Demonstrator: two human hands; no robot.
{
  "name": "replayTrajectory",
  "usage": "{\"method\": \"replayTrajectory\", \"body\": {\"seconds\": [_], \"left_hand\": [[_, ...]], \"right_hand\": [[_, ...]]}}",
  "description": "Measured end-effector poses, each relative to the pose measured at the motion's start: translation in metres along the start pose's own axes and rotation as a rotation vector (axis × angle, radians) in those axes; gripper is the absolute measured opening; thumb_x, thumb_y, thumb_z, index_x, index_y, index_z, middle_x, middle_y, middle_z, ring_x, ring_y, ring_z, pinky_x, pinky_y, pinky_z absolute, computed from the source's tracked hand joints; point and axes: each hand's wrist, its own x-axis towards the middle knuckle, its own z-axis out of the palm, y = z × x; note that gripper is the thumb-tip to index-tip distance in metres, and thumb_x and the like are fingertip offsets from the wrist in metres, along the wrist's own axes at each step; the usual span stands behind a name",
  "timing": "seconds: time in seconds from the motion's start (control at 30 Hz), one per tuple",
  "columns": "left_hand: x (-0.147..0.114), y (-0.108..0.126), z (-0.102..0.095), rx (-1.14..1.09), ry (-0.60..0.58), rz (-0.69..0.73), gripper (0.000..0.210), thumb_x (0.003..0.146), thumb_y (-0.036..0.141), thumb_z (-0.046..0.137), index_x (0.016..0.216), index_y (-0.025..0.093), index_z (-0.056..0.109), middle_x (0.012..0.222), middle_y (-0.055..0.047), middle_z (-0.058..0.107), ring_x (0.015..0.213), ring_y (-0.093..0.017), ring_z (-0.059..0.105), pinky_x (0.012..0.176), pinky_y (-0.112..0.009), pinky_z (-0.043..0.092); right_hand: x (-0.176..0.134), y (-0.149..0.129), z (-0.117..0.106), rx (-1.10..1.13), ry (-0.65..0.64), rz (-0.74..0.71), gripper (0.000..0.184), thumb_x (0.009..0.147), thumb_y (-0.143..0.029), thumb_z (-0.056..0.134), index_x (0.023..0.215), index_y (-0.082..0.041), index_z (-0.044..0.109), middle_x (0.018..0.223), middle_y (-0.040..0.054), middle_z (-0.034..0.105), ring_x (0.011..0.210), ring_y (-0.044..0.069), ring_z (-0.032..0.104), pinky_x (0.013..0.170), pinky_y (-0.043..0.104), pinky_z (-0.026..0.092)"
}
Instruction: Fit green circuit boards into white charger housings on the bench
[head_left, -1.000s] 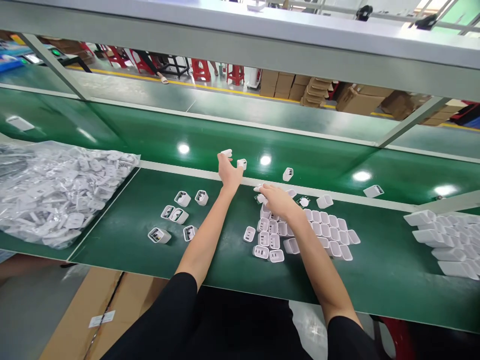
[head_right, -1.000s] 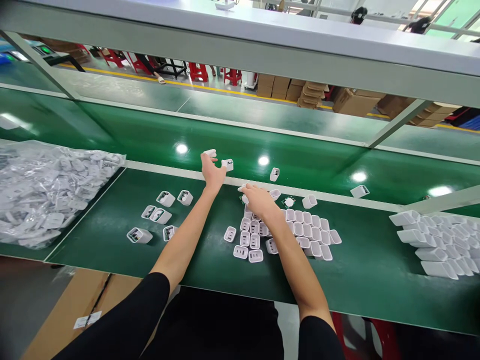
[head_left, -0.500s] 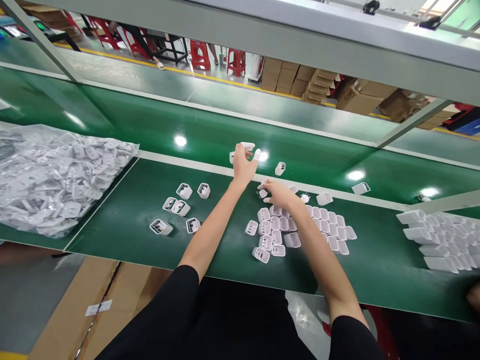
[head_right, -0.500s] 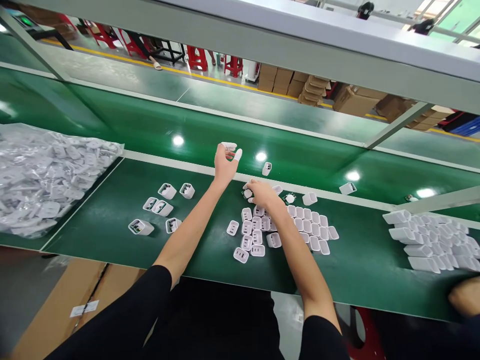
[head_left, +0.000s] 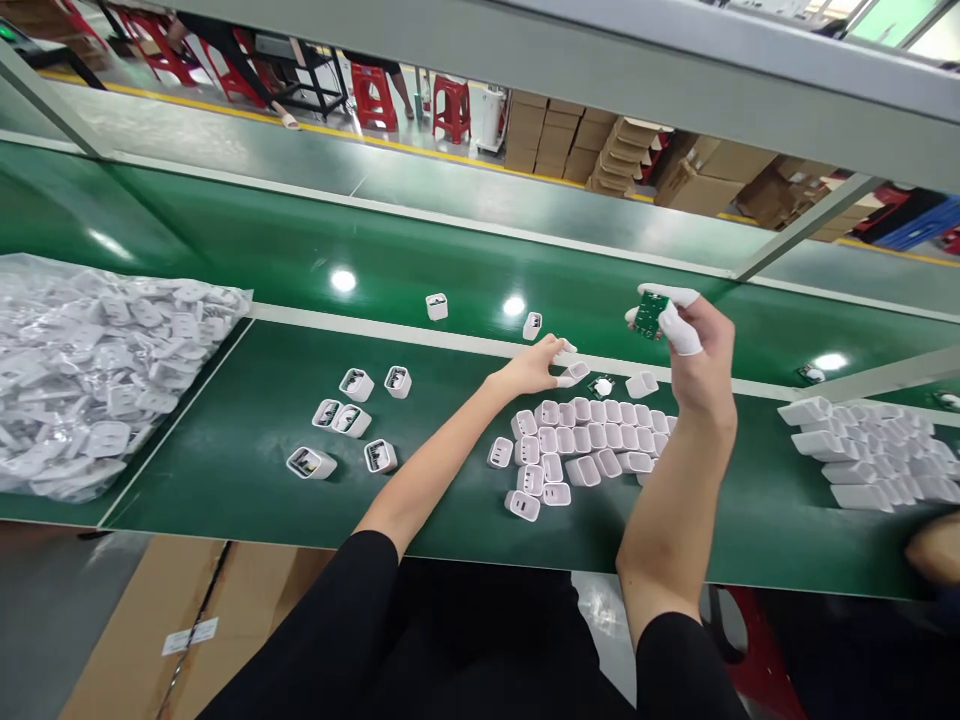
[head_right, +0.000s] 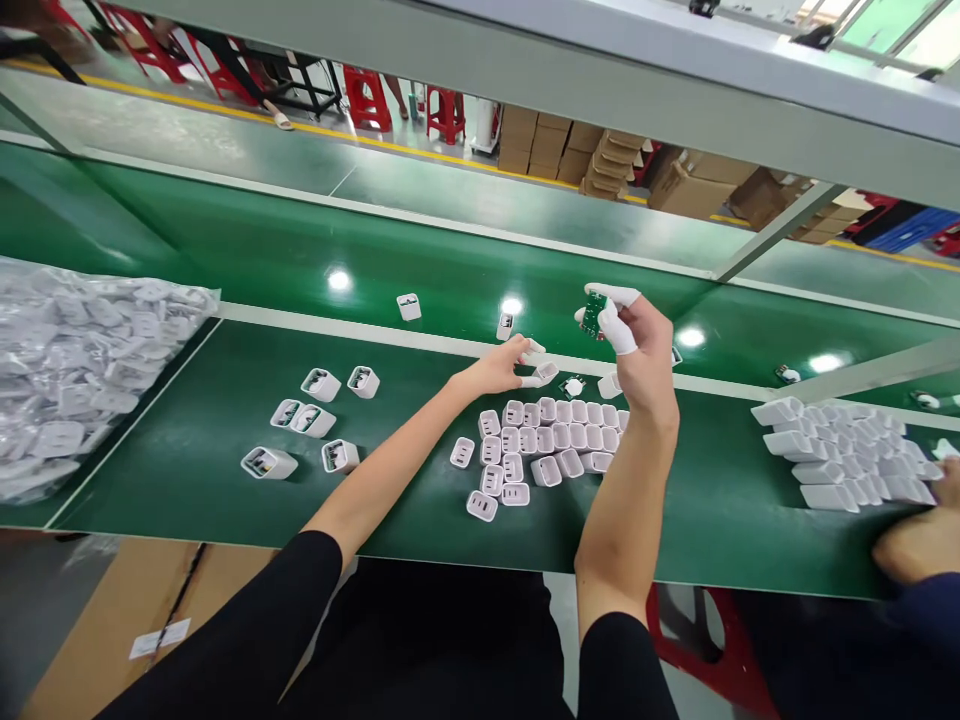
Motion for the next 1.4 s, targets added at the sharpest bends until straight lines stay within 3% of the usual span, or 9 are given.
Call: {"method": "replayTrajectory", "body": {"seconds": [0.1,0.23,0.33,0.43,0.57,0.7,0.83,1.17,1.4], "left_hand": [[0.005,-0.012,0.020,-0.014,-0.088,0.052,0.039,0.082,0.008,0.085,0.114,0.020,0.067,0.113,-0.003,0.063,0.086,-0.016,0.066,0.081,-0.033,0.060],[0.011,-0.026,0.033,-0.045,-0.047,0.061,0.035,0.081,0.011,0.086,0.107,0.019,0.063,0.111,-0.004,0.066,0.090,-0.019,0.067,0.088,-0.039,0.061],[0.015,-0.026,0.032,-0.080,0.007,0.059,0.044,0.078,0.019,0.094,0.106,0.019,0.060,0.107,-0.006,0.070,0.095,-0.024,0.071,0.090,-0.043,0.064],[0.016,-0.010,0.019,-0.119,0.083,0.077,0.046,0.080,0.018,0.093,0.111,0.019,0.060,0.110,-0.007,0.073,0.101,-0.025,0.074,0.096,-0.045,0.065],[0.004,0.035,-0.021,-0.222,0.269,0.254,0.044,0.085,0.014,0.087,0.121,0.021,0.063,0.123,-0.007,0.071,0.115,-0.023,0.074,0.102,-0.042,0.066],[-0.024,0.088,-0.069,-0.210,0.358,0.404,0.046,0.087,0.017,0.091,0.126,0.025,0.067,0.125,-0.005,0.071,0.115,-0.021,0.074,0.096,-0.035,0.067],[-0.050,0.125,-0.096,-0.153,0.405,0.533,0.049,0.087,0.019,0.096,0.128,0.025,0.070,0.120,-0.005,0.073,0.106,-0.020,0.074,0.091,-0.034,0.067],[-0.065,0.148,-0.107,0.024,0.450,0.746,0.049,0.093,0.011,0.088,0.138,0.028,0.075,0.114,-0.007,0.079,0.102,-0.023,0.076,0.084,-0.038,0.066],[-0.071,0.155,-0.107,0.043,0.450,0.760,0.048,0.097,0.011,0.085,0.141,0.027,0.074,0.116,-0.009,0.081,0.101,-0.023,0.078,0.083,-0.039,0.068]], "right_hand": [[-0.009,-0.005,0.004,0.047,-0.022,0.015,0.036,0.096,-0.055,0.088,0.122,-0.031,0.086,0.096,0.0039,0.082,0.092,0.028,0.084,0.078,0.042,0.068],[-0.014,-0.013,0.011,-0.095,-0.114,-0.056,0.043,0.087,-0.044,0.096,0.126,-0.033,0.082,0.101,0.0025,0.081,0.097,0.028,0.081,0.094,0.049,0.070],[-0.016,-0.023,0.016,-0.296,-0.175,-0.176,0.045,0.088,-0.031,0.092,0.131,-0.032,0.079,0.101,0.0013,0.080,0.096,0.026,0.078,0.096,0.049,0.068],[-0.019,-0.035,0.019,-0.437,-0.172,-0.290,0.045,0.090,-0.022,0.082,0.134,-0.032,0.076,0.102,0.0011,0.079,0.094,0.027,0.076,0.093,0.049,0.064],[-0.026,-0.046,0.023,-0.552,-0.068,-0.397,0.047,0.091,-0.017,0.075,0.135,-0.030,0.075,0.101,0.0030,0.080,0.096,0.029,0.076,0.092,0.053,0.063],[-0.033,-0.050,0.027,-0.265,-0.007,-0.416,0.054,0.086,-0.018,0.083,0.138,-0.031,0.075,0.119,0.0059,0.083,0.106,0.031,0.082,0.093,0.052,0.070],[-0.038,-0.051,0.032,0.002,0.033,-0.463,0.061,0.081,-0.027,0.097,0.138,-0.033,0.079,0.127,0.0076,0.084,0.115,0.035,0.084,0.099,0.057,0.074],[-0.043,-0.054,0.042,0.105,0.006,-0.594,0.071,0.077,-0.037,0.105,0.143,-0.035,0.079,0.123,0.0071,0.088,0.119,0.040,0.085,0.101,0.069,0.076],[-0.046,-0.061,0.042,0.117,-0.013,-0.603,0.064,0.083,-0.019,0.093,0.143,-0.034,0.080,0.127,0.0058,0.088,0.117,0.035,0.086,0.091,0.058,0.078]]}}
